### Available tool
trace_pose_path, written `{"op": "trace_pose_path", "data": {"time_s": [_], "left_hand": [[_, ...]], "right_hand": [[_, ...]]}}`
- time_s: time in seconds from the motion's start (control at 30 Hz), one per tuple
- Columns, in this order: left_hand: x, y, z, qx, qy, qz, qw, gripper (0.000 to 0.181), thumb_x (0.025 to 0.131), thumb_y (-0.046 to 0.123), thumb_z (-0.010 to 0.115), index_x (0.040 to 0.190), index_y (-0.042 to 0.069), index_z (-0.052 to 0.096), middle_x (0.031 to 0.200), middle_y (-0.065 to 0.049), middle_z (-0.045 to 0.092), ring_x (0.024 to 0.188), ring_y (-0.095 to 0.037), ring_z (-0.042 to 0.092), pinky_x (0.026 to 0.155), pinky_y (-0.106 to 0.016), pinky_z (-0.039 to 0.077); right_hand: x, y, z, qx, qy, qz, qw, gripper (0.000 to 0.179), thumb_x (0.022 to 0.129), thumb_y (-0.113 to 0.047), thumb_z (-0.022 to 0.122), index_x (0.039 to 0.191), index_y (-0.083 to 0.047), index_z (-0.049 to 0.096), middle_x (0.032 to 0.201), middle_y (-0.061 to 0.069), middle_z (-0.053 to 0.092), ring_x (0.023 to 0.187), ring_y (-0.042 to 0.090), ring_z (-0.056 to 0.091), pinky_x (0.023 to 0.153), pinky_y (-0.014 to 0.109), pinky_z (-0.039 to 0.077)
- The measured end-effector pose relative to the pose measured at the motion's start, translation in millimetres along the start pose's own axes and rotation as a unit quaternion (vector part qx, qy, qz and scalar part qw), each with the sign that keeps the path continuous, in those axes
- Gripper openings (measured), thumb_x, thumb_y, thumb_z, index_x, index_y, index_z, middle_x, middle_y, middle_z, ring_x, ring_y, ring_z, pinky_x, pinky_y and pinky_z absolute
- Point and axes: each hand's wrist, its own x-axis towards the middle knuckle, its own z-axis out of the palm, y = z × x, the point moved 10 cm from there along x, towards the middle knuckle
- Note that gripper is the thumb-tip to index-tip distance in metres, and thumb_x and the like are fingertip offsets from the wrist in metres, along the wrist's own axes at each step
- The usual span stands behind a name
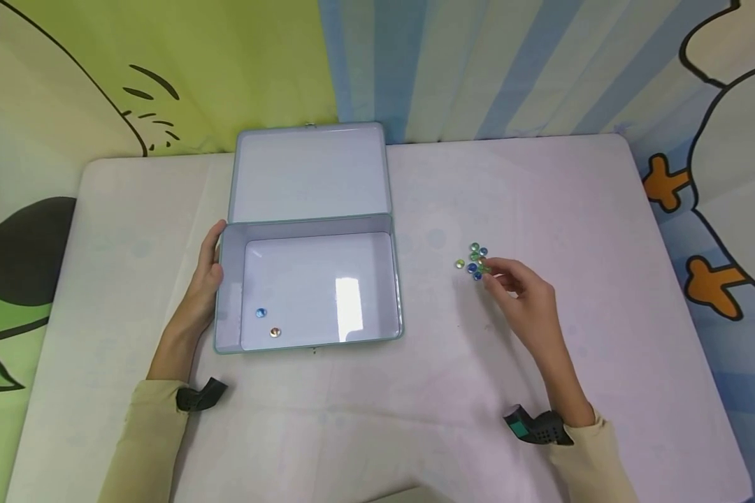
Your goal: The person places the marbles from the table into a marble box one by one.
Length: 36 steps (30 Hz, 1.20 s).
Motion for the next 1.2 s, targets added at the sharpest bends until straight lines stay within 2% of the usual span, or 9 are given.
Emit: {"op": "trace_pose_path", "data": {"time_s": [0.1,0.17,0.37,0.53,0.83,1.03,1.2], "left_hand": [[0.3,-0.2,0.0,0.000,0.000,0.001,1.0000,0.087,0.084,0.067,0.058,0.153,0.035,0.015,0.160,-0.003,0.019,0.145,-0.023,0.016,0.113,-0.061,0.003],[0.5,-0.5,0.0,-0.002,-0.001,0.001,1.0000,0.087,0.085,0.067,0.058,0.153,0.035,0.015,0.159,-0.004,0.020,0.144,-0.023,0.017,0.113,-0.061,0.004],[-0.7,-1.7,0.1,-0.005,0.000,0.001,1.0000,0.087,0.085,0.066,0.058,0.153,0.035,0.015,0.159,-0.005,0.020,0.143,-0.023,0.018,0.112,-0.061,0.004],[-1.4,-1.3,0.3,-0.007,-0.001,0.001,1.0000,0.087,0.084,0.067,0.058,0.153,0.035,0.015,0.159,-0.004,0.019,0.144,-0.023,0.017,0.112,-0.061,0.003],[0.3,1.5,0.3,-0.001,-0.002,0.002,1.0000,0.089,0.084,0.068,0.058,0.153,0.035,0.015,0.160,-0.004,0.018,0.145,-0.025,0.015,0.112,-0.061,0.002],[0.7,1.2,-0.1,0.001,-0.002,0.003,1.0000,0.088,0.084,0.068,0.058,0.154,0.035,0.015,0.160,-0.005,0.019,0.144,-0.026,0.016,0.112,-0.062,0.003],[0.7,0.3,-0.1,0.001,-0.001,0.003,1.0000,0.088,0.084,0.067,0.058,0.154,0.035,0.015,0.159,-0.006,0.020,0.142,-0.026,0.019,0.111,-0.062,0.005]], "right_hand": [[-2.0,-9.7,1.7,0.027,-0.013,-0.006,0.9995,0.028,0.088,0.002,0.067,0.115,-0.003,0.068,0.088,-0.018,0.065,0.078,-0.007,0.059,0.071,0.006,0.044],[-3.5,-15.6,3.4,0.045,-0.023,-0.009,0.9987,0.028,0.087,0.003,0.067,0.115,-0.002,0.068,0.087,-0.020,0.065,0.077,-0.006,0.060,0.070,0.006,0.045],[-6.7,-36.1,12.7,0.113,-0.064,-0.025,0.9912,0.026,0.088,0.006,0.064,0.114,0.003,0.066,0.088,-0.010,0.068,0.078,0.002,0.063,0.067,0.011,0.049],[-8.3,-47.7,26.6,0.156,-0.105,-0.031,0.9816,0.025,0.088,0.008,0.064,0.112,0.004,0.066,0.092,-0.007,0.069,0.080,0.002,0.065,0.062,0.015,0.049],[-12.2,-65.9,47.4,0.169,-0.150,-0.028,0.9737,0.024,0.087,0.003,0.067,0.111,0.001,0.067,0.094,-0.011,0.068,0.079,0.006,0.066,0.066,0.016,0.051],[-12.6,-77.4,58.0,0.181,-0.177,-0.028,0.9670,0.024,0.088,0.000,0.067,0.112,-0.002,0.067,0.102,-0.016,0.067,0.085,0.008,0.069,0.074,0.018,0.054],[-11.2,-85.7,62.8,0.178,-0.187,-0.043,0.9651,0.024,0.089,-0.004,0.068,0.113,-0.003,0.067,0.105,-0.012,0.067,0.087,0.007,0.068,0.075,0.018,0.054]]}}
